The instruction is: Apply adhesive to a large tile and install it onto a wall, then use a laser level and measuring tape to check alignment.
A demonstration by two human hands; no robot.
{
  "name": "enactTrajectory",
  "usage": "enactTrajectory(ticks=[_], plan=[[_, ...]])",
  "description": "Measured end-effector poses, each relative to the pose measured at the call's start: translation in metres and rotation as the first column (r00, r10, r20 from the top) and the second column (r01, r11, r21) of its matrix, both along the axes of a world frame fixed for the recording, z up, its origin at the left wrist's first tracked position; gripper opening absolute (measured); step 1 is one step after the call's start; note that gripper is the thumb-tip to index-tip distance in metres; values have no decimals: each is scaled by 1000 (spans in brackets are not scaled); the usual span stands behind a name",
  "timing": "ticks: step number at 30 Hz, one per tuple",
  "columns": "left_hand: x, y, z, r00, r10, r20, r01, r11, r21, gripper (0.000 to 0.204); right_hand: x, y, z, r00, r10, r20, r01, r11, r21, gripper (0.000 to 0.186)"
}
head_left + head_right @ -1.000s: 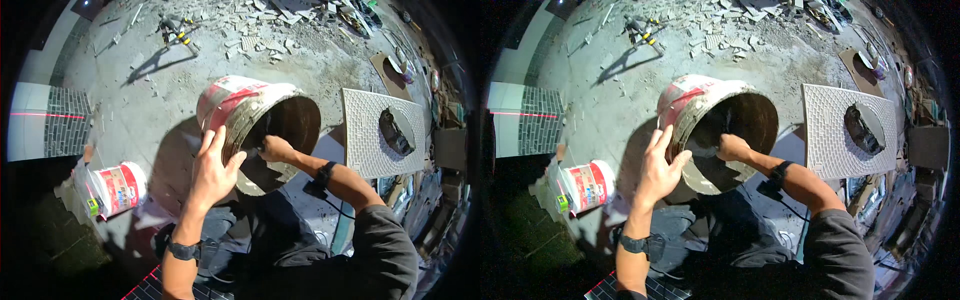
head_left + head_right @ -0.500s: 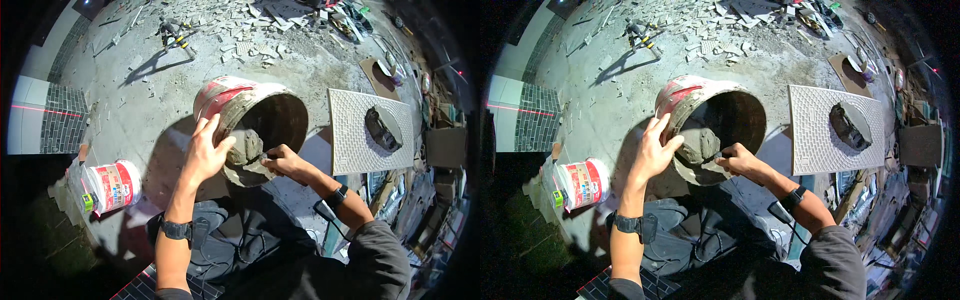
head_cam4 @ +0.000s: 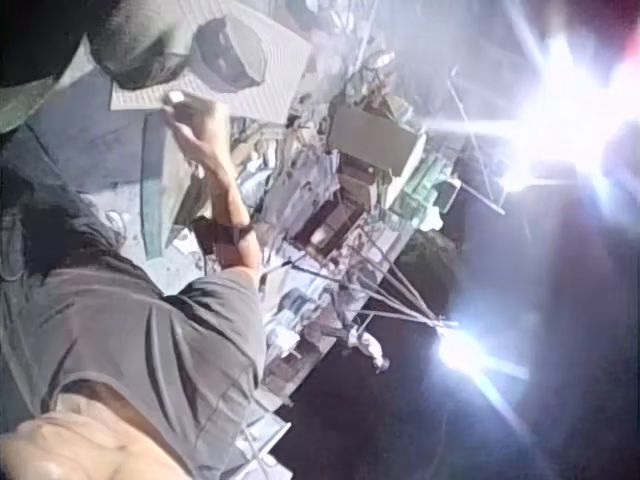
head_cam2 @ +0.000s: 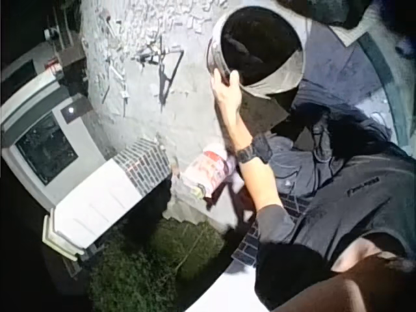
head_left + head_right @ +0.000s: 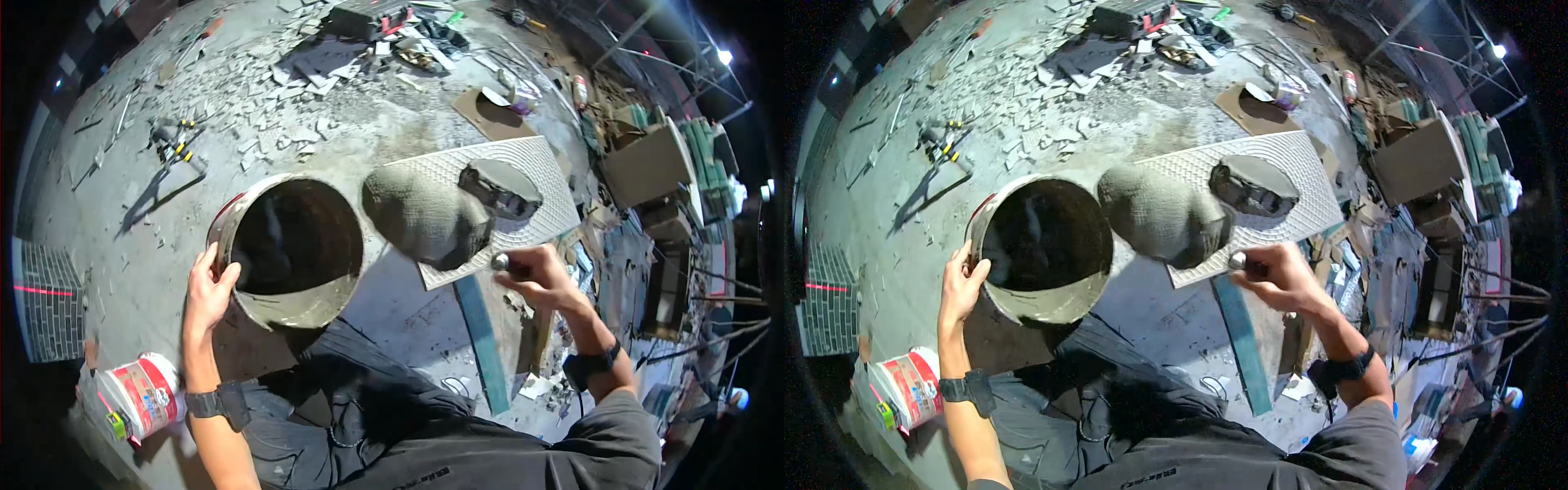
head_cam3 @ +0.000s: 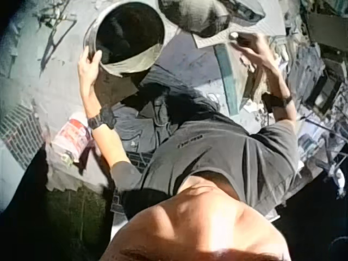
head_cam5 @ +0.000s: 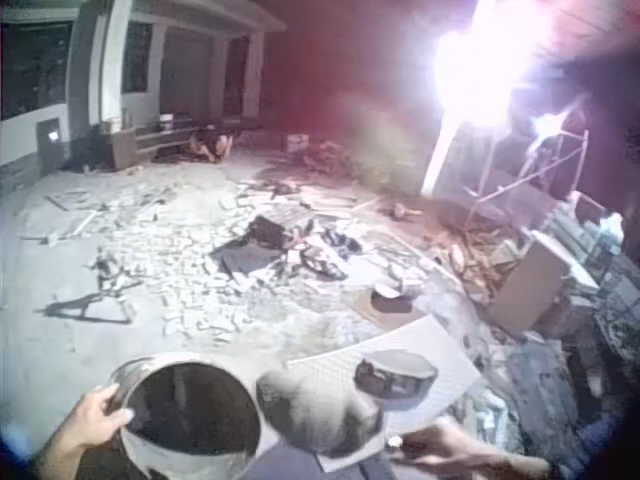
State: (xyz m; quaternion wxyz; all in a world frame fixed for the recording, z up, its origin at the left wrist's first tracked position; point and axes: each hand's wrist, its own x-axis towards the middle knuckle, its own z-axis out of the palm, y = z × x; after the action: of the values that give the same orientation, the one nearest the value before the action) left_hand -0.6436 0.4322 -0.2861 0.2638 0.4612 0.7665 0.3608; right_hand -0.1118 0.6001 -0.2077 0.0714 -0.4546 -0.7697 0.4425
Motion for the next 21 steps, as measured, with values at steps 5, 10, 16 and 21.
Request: enactTrajectory(ticks=[5, 10, 16, 21], plan=[[0, 3, 5, 993, 9, 117, -5, 999, -32, 65, 69, 24, -13, 912, -291, 290, -34, 650, 760, 22], [6, 0, 7, 994, 46, 98, -37, 996, -86, 63, 93, 26, -19, 895, -354, 272, 26, 649, 760, 32], [8, 3, -5, 984, 6, 176, -7, 1000, 4, 62, 33, 15, 13, 980, -190, 53, 82, 636, 767, 37], [11, 0, -9, 965, 9, -264, -26, 998, -62, 66, -95, -1, -38, 979, 176, 104, -202, 757, 622, 23]])
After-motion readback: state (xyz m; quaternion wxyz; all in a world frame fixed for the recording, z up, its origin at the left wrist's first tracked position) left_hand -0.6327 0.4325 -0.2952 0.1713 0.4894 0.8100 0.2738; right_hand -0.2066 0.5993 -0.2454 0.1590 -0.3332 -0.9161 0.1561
